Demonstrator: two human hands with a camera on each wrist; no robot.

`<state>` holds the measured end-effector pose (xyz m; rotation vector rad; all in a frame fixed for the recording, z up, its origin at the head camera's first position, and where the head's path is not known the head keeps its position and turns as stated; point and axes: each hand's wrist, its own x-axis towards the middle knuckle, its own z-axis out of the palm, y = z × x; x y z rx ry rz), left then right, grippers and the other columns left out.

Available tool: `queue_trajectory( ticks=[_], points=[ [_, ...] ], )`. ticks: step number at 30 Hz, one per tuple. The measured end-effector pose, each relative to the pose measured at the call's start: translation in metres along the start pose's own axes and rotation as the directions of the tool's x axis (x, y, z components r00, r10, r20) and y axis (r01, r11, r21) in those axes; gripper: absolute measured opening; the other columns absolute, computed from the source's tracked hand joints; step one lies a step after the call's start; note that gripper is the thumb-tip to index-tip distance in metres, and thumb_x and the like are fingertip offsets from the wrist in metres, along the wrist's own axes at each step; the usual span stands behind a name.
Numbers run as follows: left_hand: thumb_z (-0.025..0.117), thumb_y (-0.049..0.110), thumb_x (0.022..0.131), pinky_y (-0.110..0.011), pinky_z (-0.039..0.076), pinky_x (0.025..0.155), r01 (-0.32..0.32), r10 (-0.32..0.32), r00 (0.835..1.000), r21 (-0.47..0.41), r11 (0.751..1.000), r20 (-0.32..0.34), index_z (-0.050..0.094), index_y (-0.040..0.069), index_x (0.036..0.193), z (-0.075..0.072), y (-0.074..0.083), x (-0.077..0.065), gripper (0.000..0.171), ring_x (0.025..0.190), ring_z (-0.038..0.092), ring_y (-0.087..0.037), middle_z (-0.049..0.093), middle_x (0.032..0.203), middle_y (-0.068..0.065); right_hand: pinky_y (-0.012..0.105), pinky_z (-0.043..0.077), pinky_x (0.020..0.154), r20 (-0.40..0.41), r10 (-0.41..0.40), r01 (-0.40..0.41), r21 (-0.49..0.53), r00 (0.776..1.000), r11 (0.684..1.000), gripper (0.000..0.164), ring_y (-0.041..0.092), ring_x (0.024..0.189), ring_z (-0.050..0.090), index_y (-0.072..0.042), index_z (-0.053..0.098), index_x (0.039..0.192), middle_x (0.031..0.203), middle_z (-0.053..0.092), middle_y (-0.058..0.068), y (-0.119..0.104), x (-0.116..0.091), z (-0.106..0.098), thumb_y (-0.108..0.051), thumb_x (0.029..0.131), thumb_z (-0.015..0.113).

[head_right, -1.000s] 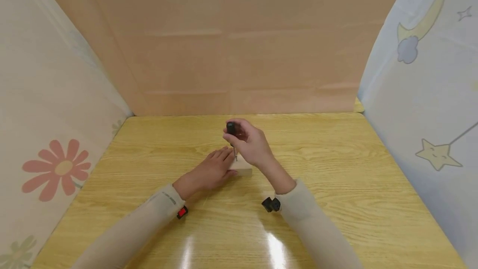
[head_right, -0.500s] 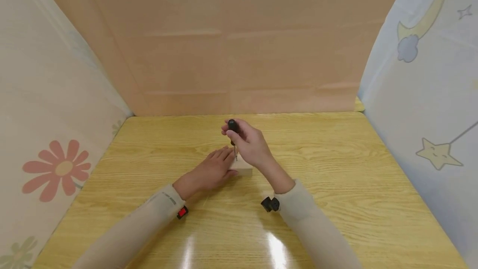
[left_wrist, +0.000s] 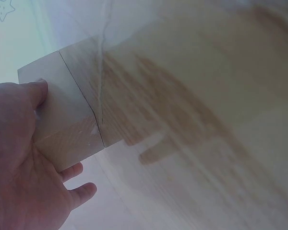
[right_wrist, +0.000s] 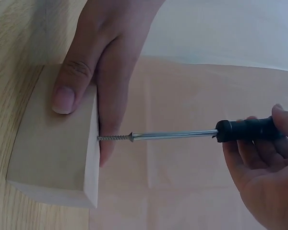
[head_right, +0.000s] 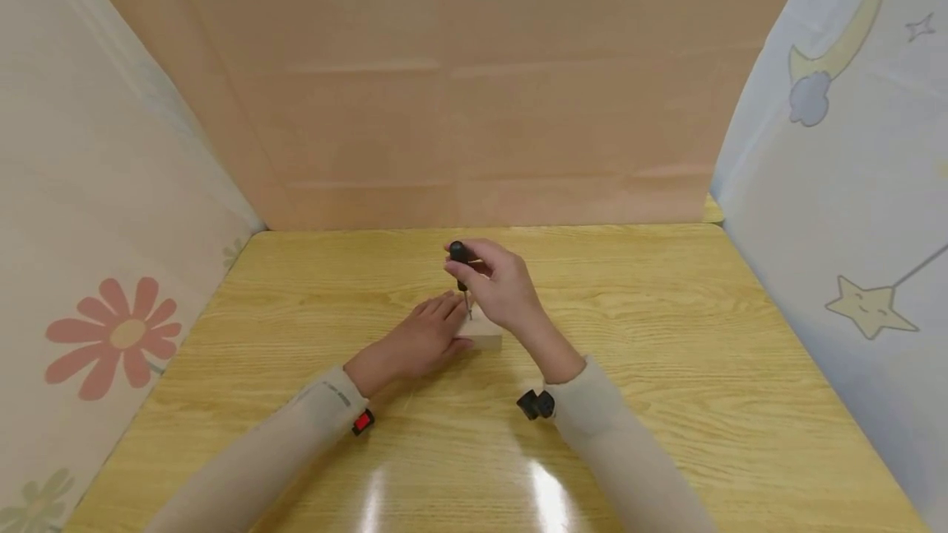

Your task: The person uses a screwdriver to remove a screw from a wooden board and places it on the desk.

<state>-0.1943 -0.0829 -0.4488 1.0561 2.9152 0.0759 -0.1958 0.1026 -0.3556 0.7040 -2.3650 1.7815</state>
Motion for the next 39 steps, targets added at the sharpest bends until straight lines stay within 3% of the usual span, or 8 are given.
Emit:
queue_trajectory(
  ticks=[7,14,19,23,29,39],
  points=[
    [0.038,0.051,0.107,-0.051,0.028,0.12,0.01,-0.01,1.0,-0.014,1.0,0.011,0.017,0.01,0.163,0.0,-0.001,0.001,0.073,0.152,0.027,-0.033,0.032,0.163,-0.013,0.027,0.052,0.098,0.059,-0.03,0.027,0.047,0.998,0.999,0.036,0.025,0.114,0.068,-0.003,0.056,0.14,0.121,0.069,0.015,-0.001,0.0,-0.003,-0.017,0.106,0.055],
    [0.04,0.049,0.108,-0.052,0.032,0.118,0.001,-0.001,1.0,-0.025,1.0,0.001,0.02,0.009,0.162,-0.002,0.001,-0.001,0.071,0.151,0.029,-0.034,0.033,0.162,-0.014,0.024,0.056,0.088,-0.019,-0.004,0.005,0.056,1.0,0.998,0.031,0.018,0.1,0.07,-0.005,0.06,0.126,0.11,0.071,0.012,0.004,-0.002,0.002,-0.017,0.099,0.068],
    [0.039,0.049,0.108,-0.051,0.031,0.119,0.004,-0.004,1.0,-0.027,1.0,0.006,0.02,0.009,0.163,-0.003,0.001,-0.002,0.071,0.151,0.029,-0.034,0.033,0.163,-0.014,0.026,0.056,0.089,-0.04,-0.016,0.018,0.062,0.999,0.998,0.026,0.023,0.105,0.07,-0.003,0.061,0.122,0.113,0.072,0.012,0.004,-0.002,0.003,-0.015,0.099,0.068],
    [0.039,0.05,0.107,-0.051,0.03,0.119,0.009,-0.009,1.0,-0.029,1.0,0.014,0.018,0.01,0.163,-0.004,0.001,-0.002,0.072,0.151,0.028,-0.034,0.032,0.163,-0.013,0.026,0.055,0.093,-0.027,-0.02,0.022,0.059,0.999,0.998,0.032,0.03,0.112,0.068,-0.004,0.062,0.133,0.118,0.069,0.014,0.003,-0.002,0.002,-0.015,0.102,0.062],
    [0.039,0.05,0.107,-0.051,0.029,0.12,0.012,-0.011,1.0,-0.029,1.0,0.022,0.017,0.01,0.163,-0.005,0.001,-0.001,0.072,0.152,0.027,-0.033,0.032,0.163,-0.014,0.025,0.052,0.098,-0.001,-0.036,0.036,0.091,0.999,0.995,0.037,0.029,0.115,0.067,-0.001,0.053,0.142,0.123,0.065,0.023,0.003,-0.001,0.003,-0.014,0.107,0.052],
    [0.041,0.048,0.108,-0.051,0.032,0.118,-0.005,0.005,1.0,-0.01,1.0,-0.007,0.022,0.007,0.162,-0.004,0.001,-0.003,0.071,0.15,0.032,-0.034,0.035,0.161,-0.015,0.024,0.056,0.089,-0.063,-0.003,0.008,0.088,0.998,0.996,0.031,0.018,0.104,0.07,-0.004,0.06,0.126,0.113,0.071,0.012,0.005,-0.004,0.007,-0.015,0.098,0.068]
  ],
)
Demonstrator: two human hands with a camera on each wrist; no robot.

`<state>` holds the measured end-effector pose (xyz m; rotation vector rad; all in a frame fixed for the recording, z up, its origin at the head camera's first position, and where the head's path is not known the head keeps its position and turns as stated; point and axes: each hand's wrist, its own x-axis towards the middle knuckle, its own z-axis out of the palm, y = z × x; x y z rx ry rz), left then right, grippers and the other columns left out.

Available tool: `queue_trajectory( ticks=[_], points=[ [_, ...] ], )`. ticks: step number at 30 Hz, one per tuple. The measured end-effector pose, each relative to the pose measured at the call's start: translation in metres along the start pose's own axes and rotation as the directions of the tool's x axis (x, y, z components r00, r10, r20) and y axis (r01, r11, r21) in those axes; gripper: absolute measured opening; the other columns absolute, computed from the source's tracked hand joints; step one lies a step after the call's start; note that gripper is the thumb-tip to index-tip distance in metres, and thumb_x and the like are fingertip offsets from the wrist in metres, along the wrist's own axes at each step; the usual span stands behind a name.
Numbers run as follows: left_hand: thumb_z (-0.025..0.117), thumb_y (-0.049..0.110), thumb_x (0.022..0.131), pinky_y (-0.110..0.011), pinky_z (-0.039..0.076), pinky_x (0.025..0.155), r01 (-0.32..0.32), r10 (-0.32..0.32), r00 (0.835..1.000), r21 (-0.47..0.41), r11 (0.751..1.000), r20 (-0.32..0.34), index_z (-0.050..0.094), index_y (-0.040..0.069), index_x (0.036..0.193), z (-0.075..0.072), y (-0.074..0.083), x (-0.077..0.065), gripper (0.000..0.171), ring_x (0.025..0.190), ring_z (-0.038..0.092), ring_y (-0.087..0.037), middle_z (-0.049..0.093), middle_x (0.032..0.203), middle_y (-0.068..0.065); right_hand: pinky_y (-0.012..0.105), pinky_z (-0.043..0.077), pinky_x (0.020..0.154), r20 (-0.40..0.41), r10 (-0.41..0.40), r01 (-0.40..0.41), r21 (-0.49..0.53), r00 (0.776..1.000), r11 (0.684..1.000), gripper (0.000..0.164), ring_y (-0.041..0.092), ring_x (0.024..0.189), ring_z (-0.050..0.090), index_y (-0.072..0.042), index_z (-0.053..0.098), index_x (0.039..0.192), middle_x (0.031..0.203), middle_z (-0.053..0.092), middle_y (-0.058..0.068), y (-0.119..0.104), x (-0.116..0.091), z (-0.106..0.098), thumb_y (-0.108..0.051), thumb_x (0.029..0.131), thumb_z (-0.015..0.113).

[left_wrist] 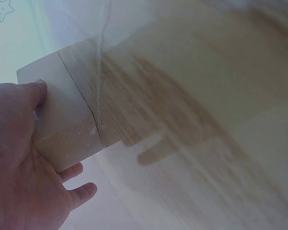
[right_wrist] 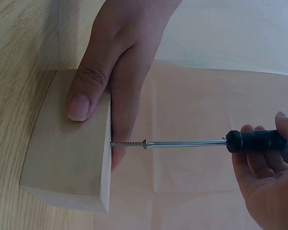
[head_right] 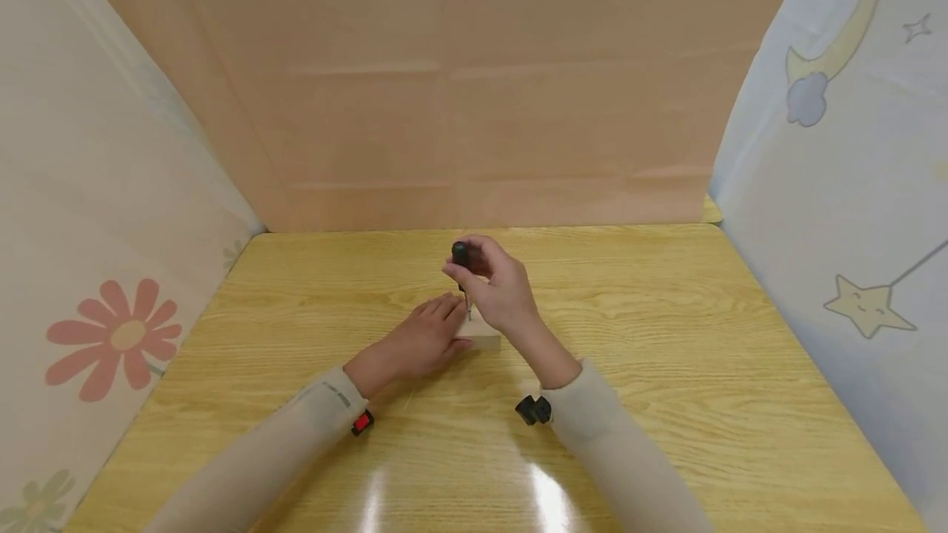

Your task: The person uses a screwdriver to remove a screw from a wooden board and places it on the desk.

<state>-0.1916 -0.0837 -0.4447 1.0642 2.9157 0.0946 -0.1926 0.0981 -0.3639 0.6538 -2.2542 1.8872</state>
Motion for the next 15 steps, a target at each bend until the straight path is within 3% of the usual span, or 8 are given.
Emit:
queue_trajectory(
  ticks=[9,15],
  points=[
    [0.042,0.049,0.107,-0.05,0.034,0.117,0.01,-0.01,1.0,0.008,1.0,0.002,0.021,0.008,0.162,0.0002,-0.0004,0.0018,0.071,0.149,0.032,-0.034,0.036,0.16,-0.013,0.026,0.052,0.098,0.083,-0.078,0.074,0.058,0.993,0.996,0.032,0.033,0.115,0.066,0.007,0.053,0.135,0.125,0.065,0.025,-0.0022,-0.0004,-0.0021,-0.008,0.106,0.052],
    [0.042,0.049,0.107,-0.05,0.032,0.118,0.008,-0.008,1.0,-0.005,1.0,0.01,0.02,0.008,0.162,0.0016,0.0003,0.0013,0.072,0.15,0.03,-0.034,0.034,0.162,-0.013,0.024,0.054,0.094,0.082,-0.049,0.046,0.041,0.995,0.998,0.032,0.031,0.108,0.069,0.003,0.049,0.133,0.12,0.066,0.025,0.0012,-0.0014,-0.0007,-0.011,0.105,0.055]
  ],
)
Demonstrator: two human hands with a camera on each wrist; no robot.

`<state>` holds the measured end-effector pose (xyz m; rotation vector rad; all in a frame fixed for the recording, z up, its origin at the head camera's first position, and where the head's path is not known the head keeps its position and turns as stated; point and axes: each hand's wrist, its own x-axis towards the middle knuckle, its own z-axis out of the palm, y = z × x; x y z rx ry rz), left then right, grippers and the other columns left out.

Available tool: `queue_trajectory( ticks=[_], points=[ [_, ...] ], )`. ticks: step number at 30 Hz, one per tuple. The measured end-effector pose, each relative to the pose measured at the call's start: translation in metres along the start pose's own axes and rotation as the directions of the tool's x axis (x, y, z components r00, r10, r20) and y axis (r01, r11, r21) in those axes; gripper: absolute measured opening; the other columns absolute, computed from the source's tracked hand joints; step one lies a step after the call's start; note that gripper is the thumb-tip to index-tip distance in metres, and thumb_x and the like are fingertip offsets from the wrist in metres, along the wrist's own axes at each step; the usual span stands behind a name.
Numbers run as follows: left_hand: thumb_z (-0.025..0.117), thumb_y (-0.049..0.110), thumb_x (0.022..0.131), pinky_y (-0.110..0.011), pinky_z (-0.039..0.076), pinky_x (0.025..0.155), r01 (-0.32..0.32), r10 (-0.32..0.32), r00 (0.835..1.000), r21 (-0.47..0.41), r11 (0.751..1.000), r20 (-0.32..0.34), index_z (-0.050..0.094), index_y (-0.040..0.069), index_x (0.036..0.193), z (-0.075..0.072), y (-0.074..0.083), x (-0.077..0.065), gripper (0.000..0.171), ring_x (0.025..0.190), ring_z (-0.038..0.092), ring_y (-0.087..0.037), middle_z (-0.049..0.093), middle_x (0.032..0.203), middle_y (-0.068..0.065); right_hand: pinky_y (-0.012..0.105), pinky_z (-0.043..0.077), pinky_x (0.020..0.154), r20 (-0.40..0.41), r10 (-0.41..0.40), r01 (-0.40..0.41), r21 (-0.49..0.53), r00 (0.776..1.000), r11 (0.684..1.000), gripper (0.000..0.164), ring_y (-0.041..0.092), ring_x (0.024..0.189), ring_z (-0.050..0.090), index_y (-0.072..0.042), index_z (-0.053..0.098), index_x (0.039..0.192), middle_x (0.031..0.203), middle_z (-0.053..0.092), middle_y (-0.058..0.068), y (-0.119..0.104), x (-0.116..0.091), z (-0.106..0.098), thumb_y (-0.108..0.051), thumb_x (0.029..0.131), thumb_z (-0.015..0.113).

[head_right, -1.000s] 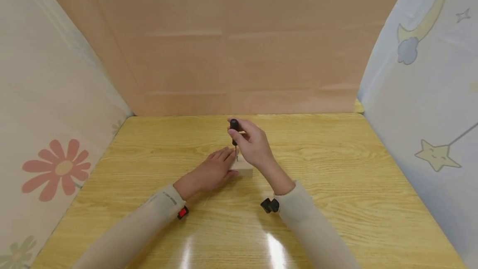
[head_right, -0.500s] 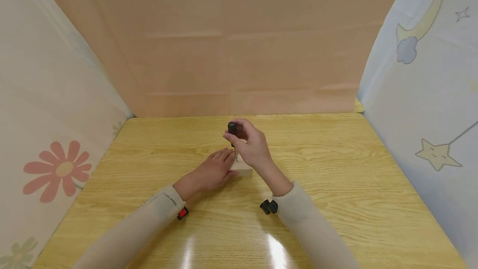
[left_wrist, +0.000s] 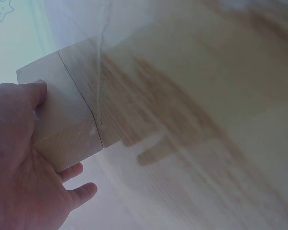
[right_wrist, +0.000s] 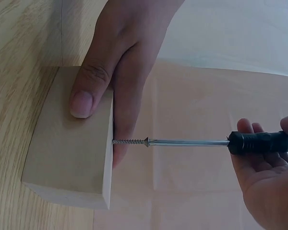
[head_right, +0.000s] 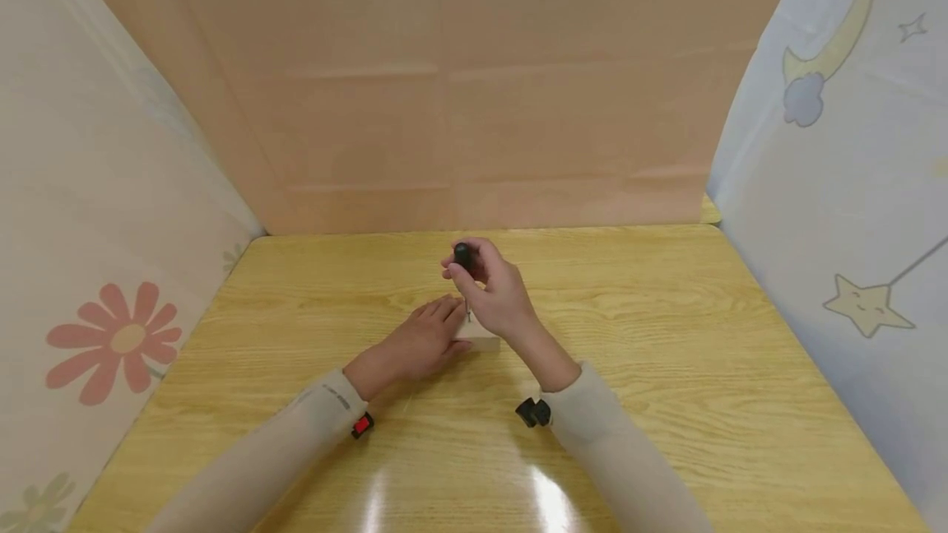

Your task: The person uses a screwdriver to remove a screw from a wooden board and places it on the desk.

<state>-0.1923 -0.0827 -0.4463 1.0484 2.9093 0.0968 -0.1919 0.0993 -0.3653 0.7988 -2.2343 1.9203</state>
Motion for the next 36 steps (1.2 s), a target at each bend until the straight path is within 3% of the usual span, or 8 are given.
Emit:
queue_trajectory(
  ticks=[7,11,16,24,31,36],
  points=[
    [0.041,0.048,0.107,-0.051,0.033,0.118,-0.002,0.002,1.0,0.002,1.0,-0.006,0.02,0.008,0.162,0.0006,-0.0002,-0.0009,0.071,0.151,0.03,-0.034,0.034,0.162,-0.013,0.023,0.057,0.084,-0.066,-0.008,0.004,-0.073,0.998,0.997,0.028,0.027,0.102,0.07,0.0,0.059,0.121,0.111,0.072,0.012,-0.0014,-0.0009,0.0005,-0.014,0.099,0.068],
    [0.041,0.048,0.107,-0.05,0.033,0.118,-0.002,0.002,1.0,0.007,1.0,-0.011,0.02,0.008,0.162,-0.0001,0.0002,-0.0011,0.072,0.15,0.031,-0.034,0.034,0.162,-0.014,0.022,0.056,0.089,-0.06,-0.04,0.035,-0.084,0.997,0.996,0.03,0.025,0.106,0.07,0.001,0.063,0.129,0.114,0.07,0.014,-0.0017,-0.0005,-0.0014,-0.012,0.102,0.062],
    [0.041,0.049,0.107,-0.05,0.033,0.118,-0.001,0.001,1.0,0.008,1.0,-0.01,0.018,0.008,0.163,-0.0004,0.0004,-0.0011,0.072,0.151,0.03,-0.034,0.034,0.162,-0.014,0.023,0.053,0.096,-0.03,-0.083,0.081,-0.05,0.996,0.995,0.034,0.031,0.113,0.068,0.004,0.054,0.138,0.12,0.067,0.02,-0.0024,0.0001,-0.0021,-0.007,0.105,0.054],
    [0.044,0.048,0.107,-0.05,0.034,0.117,-0.014,0.014,1.0,0.008,1.0,-0.02,0.022,0.007,0.162,-0.0021,0.0013,-0.0021,0.072,0.149,0.032,-0.034,0.036,0.16,-0.015,0.021,0.054,0.091,-0.059,-0.051,0.044,-0.115,0.997,0.992,0.034,0.024,0.105,0.069,0.0,0.058,0.132,0.115,0.07,0.014,-0.0043,0.0007,0.0,-0.01,0.1,0.065],
    [0.043,0.048,0.107,-0.05,0.033,0.118,0.001,-0.001,1.0,-0.016,1.0,-0.01,0.018,0.01,0.163,-0.0023,0.0016,-0.002,0.073,0.15,0.031,-0.034,0.035,0.161,-0.014,0.029,0.054,0.096,-0.013,-0.044,0.044,-0.034,0.999,0.998,0.024,0.032,0.11,0.069,0.006,0.052,0.127,0.12,0.067,0.022,-0.0058,0.0009,-0.0015,-0.002,0.104,0.052],
    [0.044,0.048,0.107,-0.05,0.032,0.119,0.001,-0.001,1.0,-0.011,1.0,-0.012,0.019,0.009,0.163,-0.0027,0.002,-0.0022,0.073,0.15,0.031,-0.034,0.035,0.161,-0.014,0.027,0.056,0.091,-0.001,-0.028,0.028,-0.041,1.0,0.999,0.024,0.031,0.104,0.069,0.007,0.052,0.126,0.115,0.066,0.02,-0.006,0.001,-0.0012,-0.003,0.104,0.053]
  ],
)
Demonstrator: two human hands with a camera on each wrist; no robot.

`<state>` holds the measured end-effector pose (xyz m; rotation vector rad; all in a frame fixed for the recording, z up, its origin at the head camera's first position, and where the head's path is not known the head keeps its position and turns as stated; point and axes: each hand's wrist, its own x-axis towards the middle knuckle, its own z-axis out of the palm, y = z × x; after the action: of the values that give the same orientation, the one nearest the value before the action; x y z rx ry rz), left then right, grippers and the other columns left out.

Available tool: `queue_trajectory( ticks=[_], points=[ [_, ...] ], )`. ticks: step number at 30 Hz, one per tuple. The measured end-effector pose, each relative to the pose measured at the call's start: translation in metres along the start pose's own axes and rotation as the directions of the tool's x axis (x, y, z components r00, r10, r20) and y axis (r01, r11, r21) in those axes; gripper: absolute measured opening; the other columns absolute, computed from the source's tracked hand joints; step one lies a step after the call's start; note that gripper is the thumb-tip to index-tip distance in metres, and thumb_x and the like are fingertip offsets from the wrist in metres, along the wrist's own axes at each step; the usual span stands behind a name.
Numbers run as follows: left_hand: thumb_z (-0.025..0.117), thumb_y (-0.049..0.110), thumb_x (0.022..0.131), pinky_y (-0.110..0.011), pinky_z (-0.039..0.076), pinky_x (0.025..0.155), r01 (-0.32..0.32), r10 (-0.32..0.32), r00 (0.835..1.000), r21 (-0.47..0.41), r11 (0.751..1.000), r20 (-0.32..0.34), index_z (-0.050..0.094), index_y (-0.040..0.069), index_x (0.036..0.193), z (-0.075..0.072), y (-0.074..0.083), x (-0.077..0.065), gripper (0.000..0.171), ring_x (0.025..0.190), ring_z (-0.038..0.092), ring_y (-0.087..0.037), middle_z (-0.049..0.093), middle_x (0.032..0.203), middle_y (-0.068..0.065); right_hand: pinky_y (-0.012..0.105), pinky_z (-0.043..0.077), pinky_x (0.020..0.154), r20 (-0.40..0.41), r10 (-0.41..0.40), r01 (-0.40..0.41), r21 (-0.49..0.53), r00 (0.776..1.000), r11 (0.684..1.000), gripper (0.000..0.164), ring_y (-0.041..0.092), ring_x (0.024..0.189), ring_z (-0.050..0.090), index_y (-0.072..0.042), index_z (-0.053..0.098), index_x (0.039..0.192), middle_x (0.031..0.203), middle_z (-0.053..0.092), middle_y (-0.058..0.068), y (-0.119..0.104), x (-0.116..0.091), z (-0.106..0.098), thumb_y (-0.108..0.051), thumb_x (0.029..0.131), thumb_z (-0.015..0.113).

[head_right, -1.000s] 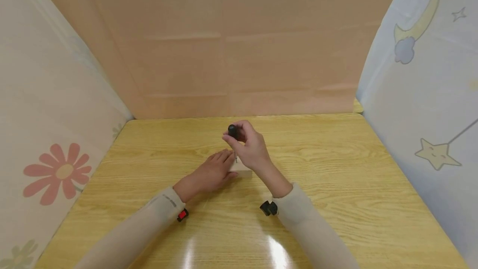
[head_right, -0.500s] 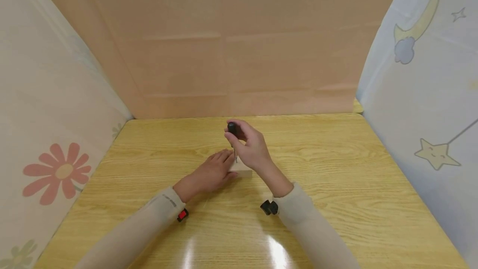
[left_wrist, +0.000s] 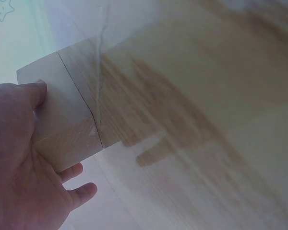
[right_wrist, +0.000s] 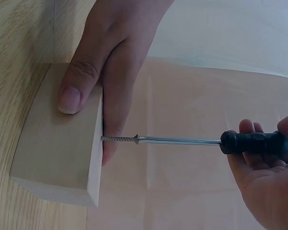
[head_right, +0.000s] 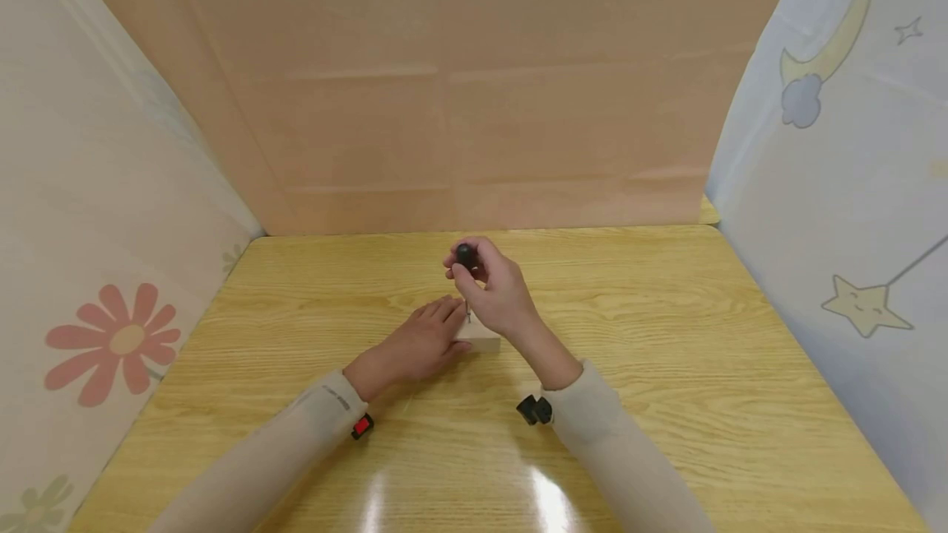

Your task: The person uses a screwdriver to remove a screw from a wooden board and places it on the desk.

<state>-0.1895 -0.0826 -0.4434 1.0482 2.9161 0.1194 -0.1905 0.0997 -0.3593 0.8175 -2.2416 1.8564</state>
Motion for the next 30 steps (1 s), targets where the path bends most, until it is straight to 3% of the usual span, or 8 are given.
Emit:
queue_trajectory(
  ticks=[8,13,20,25,30],
  points=[
    [0.044,0.047,0.107,-0.05,0.031,0.119,0.008,-0.008,1.0,-0.011,1.0,0.009,0.02,0.009,0.163,0.0021,-0.0004,0.0001,0.072,0.151,0.03,-0.033,0.034,0.162,-0.014,0.022,0.055,0.086,-0.002,0.019,-0.019,-0.043,1.0,0.999,0.022,0.029,0.102,0.069,0.004,0.056,0.121,0.113,0.065,0.023,-0.0003,0.0005,-0.0001,0.002,0.099,0.057],
    [0.044,0.047,0.107,-0.049,0.031,0.119,0.003,-0.003,1.0,-0.003,1.0,0.002,0.02,0.009,0.163,0.0025,-0.0011,0.0001,0.071,0.15,0.03,-0.033,0.035,0.162,-0.014,0.024,0.056,0.086,-0.03,0.066,-0.069,-0.079,0.997,0.995,0.02,0.026,0.103,0.069,-0.001,0.061,0.117,0.112,0.067,0.016,-0.0009,0.0006,-0.0008,-0.009,0.099,0.065],
    [0.044,0.047,0.107,-0.049,0.033,0.118,-0.004,0.004,1.0,0.022,1.0,-0.012,0.02,0.009,0.162,0.0028,-0.0014,0.0002,0.072,0.149,0.033,-0.033,0.036,0.16,-0.014,0.027,0.058,0.088,-0.057,0.024,-0.03,-0.1,0.998,0.994,0.03,0.022,0.102,0.07,-0.005,0.069,0.124,0.112,0.067,0.01,-0.0013,0.0018,-0.0017,-0.015,0.096,0.071],
    [0.044,0.048,0.107,-0.049,0.032,0.118,-0.001,0.001,1.0,0.014,1.0,-0.009,0.019,0.01,0.163,0.0023,-0.0011,0.0003,0.072,0.15,0.032,-0.033,0.036,0.161,-0.014,0.024,0.055,0.091,-0.022,0.03,-0.032,-0.079,0.999,0.996,0.037,0.02,0.11,0.07,-0.007,0.059,0.137,0.12,0.071,0.009,-0.0039,0.002,-0.0033,-0.013,0.101,0.063],
    [0.041,0.049,0.107,-0.05,0.031,0.119,0.004,-0.004,1.0,0.0,1.0,0.007,0.015,0.011,0.164,0.0025,-0.0016,0.0008,0.073,0.151,0.03,-0.033,0.033,0.162,-0.015,0.023,0.05,0.1,0.023,0.045,-0.045,0.034,0.999,0.998,0.032,0.026,0.122,0.065,0.001,0.048,0.136,0.134,0.063,0.018,-0.0034,0.0011,-0.004,-0.004,0.105,0.053]
  ],
)
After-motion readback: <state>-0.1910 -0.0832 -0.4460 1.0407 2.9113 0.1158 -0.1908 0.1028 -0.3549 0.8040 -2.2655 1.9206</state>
